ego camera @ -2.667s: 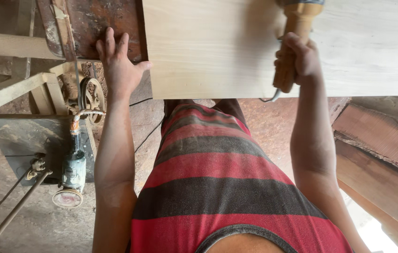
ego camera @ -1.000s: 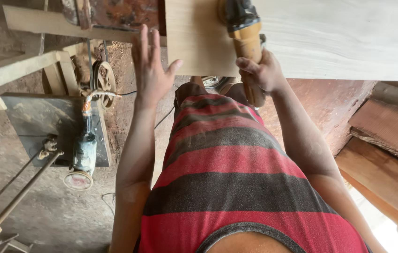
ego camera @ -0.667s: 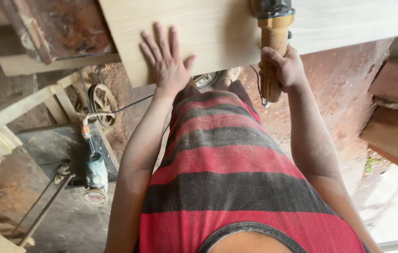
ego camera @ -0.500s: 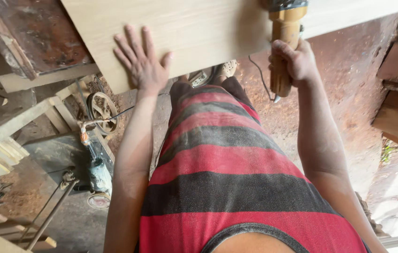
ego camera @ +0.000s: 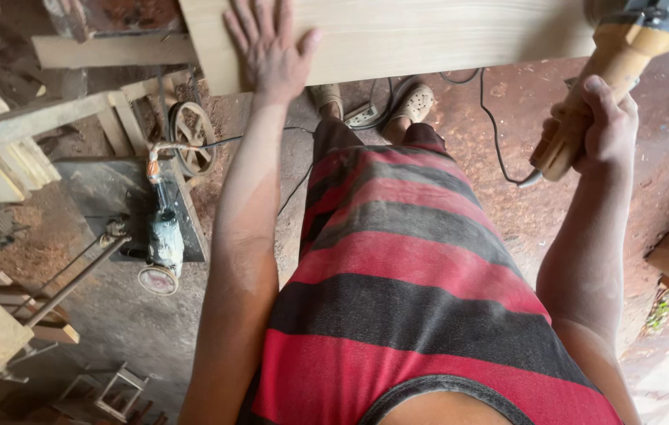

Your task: The person uses an electric sander to smooth the surface of a large wooden plank on a workbench. They move the sander back and forth across the plank, then flip it over to sand the other side.

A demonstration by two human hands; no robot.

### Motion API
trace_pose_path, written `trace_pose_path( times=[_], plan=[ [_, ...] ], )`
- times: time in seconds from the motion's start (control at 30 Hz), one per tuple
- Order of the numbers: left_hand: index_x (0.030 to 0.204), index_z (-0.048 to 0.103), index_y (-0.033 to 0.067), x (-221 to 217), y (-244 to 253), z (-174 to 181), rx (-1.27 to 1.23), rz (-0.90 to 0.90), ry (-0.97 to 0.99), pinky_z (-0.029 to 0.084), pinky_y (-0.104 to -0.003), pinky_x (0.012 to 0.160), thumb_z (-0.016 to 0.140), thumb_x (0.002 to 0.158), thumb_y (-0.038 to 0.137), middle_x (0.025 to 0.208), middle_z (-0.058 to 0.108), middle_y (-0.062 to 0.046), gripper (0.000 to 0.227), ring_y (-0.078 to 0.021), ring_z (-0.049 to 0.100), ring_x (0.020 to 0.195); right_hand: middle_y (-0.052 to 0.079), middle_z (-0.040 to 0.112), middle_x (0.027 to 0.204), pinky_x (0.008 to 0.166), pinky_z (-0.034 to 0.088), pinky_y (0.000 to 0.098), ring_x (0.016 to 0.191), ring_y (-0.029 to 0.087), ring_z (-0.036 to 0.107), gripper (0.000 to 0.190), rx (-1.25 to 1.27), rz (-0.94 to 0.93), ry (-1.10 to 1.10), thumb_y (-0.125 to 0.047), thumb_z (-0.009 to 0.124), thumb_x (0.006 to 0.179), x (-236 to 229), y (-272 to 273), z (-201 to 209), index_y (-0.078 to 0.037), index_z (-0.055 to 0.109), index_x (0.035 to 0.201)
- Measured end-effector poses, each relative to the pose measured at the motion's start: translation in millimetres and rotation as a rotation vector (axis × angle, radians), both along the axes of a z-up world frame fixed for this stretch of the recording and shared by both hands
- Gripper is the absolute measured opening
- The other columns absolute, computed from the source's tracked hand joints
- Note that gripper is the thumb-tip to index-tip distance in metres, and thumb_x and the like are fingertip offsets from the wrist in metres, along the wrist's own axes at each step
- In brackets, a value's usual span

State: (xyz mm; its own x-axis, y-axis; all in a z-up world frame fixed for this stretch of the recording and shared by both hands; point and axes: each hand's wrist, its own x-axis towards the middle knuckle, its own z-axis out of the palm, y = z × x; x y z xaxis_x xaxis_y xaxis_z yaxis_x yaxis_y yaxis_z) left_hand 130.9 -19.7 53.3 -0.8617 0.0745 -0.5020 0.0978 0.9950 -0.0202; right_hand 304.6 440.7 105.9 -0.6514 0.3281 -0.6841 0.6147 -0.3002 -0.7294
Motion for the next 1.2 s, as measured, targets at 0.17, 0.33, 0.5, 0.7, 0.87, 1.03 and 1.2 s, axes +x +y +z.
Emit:
trace_pose_path(
  times=[0.17, 0.33, 0.5, 0.7, 0.87, 1.03, 1.2],
  plan=[
    [0.171, 0.017, 0.0199, 12.5, -32.2, -31.8, 0.111, -0.104, 0.113, -0.004, -0.06, 0.13, 0.018, 0.105, 0.075, 0.177, 0.014, -0.013, 0.086, -0.0433, 0.002, 0.161, 0.014, 0.062, 0.095, 0.072, 0.063, 0.0407, 0.08, 0.025, 0.066, 0.039, -0.082, 0.058, 0.068, -0.024, 0.07, 0.108, -3.1, -59.8, -1.6, 0.004, 0.055, 0.131],
    [0.167, 0.021, 0.0172, 56.5, -99.5, -29.7, 0.317, -0.133, 0.248, 0.009, -0.058, 0.132, 0.038, 0.112, 0.063, 0.174, 0.018, -0.011, 0.074, -0.0421, 0.012, 0.16, 0.012, 0.063, 0.093, 0.07, 0.062, 0.0389, 0.077, 0.023, 0.066, 0.037, -0.104, 0.242, 0.056, -0.022, 0.069, 0.101, -35.3, -147.6, -1.5, 0.001, 0.056, 0.127],
    [0.16, 0.034, 0.0049, 97.2, -167.8, -39.2, 0.874, 0.254, 0.304, 0.037, -0.047, 0.129, 0.054, 0.111, 0.047, 0.166, 0.034, -0.019, 0.068, -0.04, 0.036, 0.155, 0.008, 0.064, 0.096, 0.071, 0.061, 0.0351, 0.08, 0.019, 0.065, 0.041, -0.162, 0.572, 0.092, -0.02, 0.073, 0.097, -82.7, -264.2, -6.3, 0.0, 0.055, 0.128],
    [0.141, 0.059, 0.0026, 122.0, -240.8, -51.5, 0.908, 0.556, 0.234, 0.055, -0.046, 0.108, 0.054, 0.109, 0.037, 0.142, 0.065, -0.021, 0.047, -0.0361, 0.066, 0.129, 0.007, 0.067, 0.104, 0.083, 0.06, 0.0299, 0.09, 0.015, 0.068, 0.046, -0.025, 0.968, 0.224, -0.027, 0.077, 0.097, -132.2, -378.2, -9.9, 0.0, 0.055, 0.127],
    [0.138, 0.062, 0.0012, 134.8, -275.8, -54.1, 0.877, 0.621, 0.228, 0.058, -0.047, 0.101, 0.055, 0.108, 0.037, 0.134, 0.069, -0.021, 0.047, -0.0349, 0.07, 0.12, 0.006, 0.068, 0.098, 0.077, 0.06, 0.0313, 0.085, 0.016, 0.067, 0.05, 0.113, 1.003, 0.139, -0.037, 0.076, 0.095, -137.1, -384.6, -5.9, 0.0, 0.057, 0.123],
    [0.136, 0.064, 0.0017, 109.0, -279.7, -53.7, 0.907, 0.509, 0.357, 0.059, -0.047, 0.103, 0.054, 0.111, 0.037, 0.134, 0.07, -0.019, 0.045, -0.0324, 0.071, 0.121, 0.007, 0.065, 0.096, 0.075, 0.063, 0.0342, 0.082, 0.017, 0.068, 0.054, 0.013, 0.813, 0.081, -0.037, 0.076, 0.091, -120.0, -355.7, 6.3, -0.002, 0.054, 0.125],
    [0.129, 0.067, 0.0008, 49.0, -262.0, -28.7, 1.05, 0.406, 0.423, 0.062, -0.045, 0.096, 0.055, 0.112, 0.037, 0.122, 0.075, -0.017, 0.042, -0.0299, 0.076, 0.111, 0.008, 0.065, 0.096, 0.075, 0.062, 0.034, 0.081, 0.018, 0.067, 0.051, -0.015, 0.7, 0.016, -0.034, 0.077, 0.091, -100.0, -350.9, 7.9, 0.0, 0.056, 0.123]
  ],
)
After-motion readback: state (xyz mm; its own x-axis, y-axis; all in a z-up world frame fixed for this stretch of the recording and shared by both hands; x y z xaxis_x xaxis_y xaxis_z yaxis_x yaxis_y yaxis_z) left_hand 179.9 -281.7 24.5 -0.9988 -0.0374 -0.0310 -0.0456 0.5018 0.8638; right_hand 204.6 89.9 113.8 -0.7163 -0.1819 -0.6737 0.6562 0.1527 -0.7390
